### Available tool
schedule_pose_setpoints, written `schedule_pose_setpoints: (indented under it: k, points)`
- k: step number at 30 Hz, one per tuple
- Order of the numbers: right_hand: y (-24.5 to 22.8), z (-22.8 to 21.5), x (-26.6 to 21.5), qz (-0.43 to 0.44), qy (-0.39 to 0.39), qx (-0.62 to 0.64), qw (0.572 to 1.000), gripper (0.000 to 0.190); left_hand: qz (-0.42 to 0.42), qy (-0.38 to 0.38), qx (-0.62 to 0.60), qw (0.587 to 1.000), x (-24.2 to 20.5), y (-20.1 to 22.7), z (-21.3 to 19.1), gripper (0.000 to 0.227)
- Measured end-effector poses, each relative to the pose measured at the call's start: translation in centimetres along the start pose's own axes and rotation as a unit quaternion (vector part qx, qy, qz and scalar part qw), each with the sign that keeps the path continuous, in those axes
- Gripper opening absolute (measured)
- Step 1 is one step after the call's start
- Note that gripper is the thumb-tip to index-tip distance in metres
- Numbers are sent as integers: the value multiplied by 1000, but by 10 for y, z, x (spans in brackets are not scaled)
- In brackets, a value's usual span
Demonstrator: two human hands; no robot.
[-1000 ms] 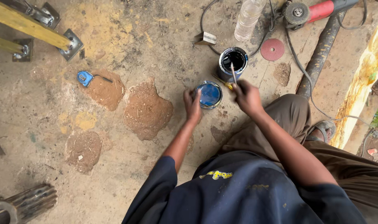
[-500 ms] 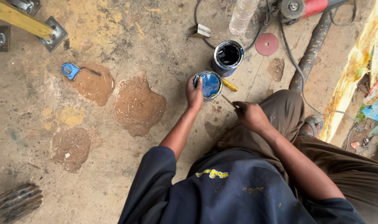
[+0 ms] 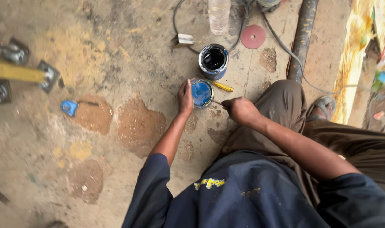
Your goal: The person pours dark paint from one can into a smaller can containing blue paint. They then use a metal rod to stir the mixture thoroughly, scraping the sides and bottom of the can to ensure the colors are well combined.
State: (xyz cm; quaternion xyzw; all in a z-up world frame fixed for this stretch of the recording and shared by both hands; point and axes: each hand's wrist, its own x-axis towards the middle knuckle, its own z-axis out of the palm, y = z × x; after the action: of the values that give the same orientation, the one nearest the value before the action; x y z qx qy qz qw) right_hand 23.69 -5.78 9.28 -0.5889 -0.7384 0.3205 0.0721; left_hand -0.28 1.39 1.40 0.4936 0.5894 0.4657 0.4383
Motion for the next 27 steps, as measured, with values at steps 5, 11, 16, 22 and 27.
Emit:
schedule_pose_setpoints:
  k: [5, 11, 16, 22, 27]
  points:
    - [24, 70, -8, -75, 152, 247, 954, 26, -6, 2, -6, 1000, -3, 0, 0, 51]
    - [14, 116, -9, 131, 52, 410, 901, 30, -25, 51, -9, 998, -3, -5, 6, 43]
    - [35, 64, -9, -105, 176, 132, 970, 31, -72, 163, -108, 978, -11, -15, 38, 42]
    - [19, -15, -1, -14, -11, -202, 979, 34, -124, 205, -104, 965, -19, -10, 55, 41]
    - [-21, -54, 9, -32, -71, -218, 973, 25, -145, 109, -39, 983, -5, -15, 28, 31]
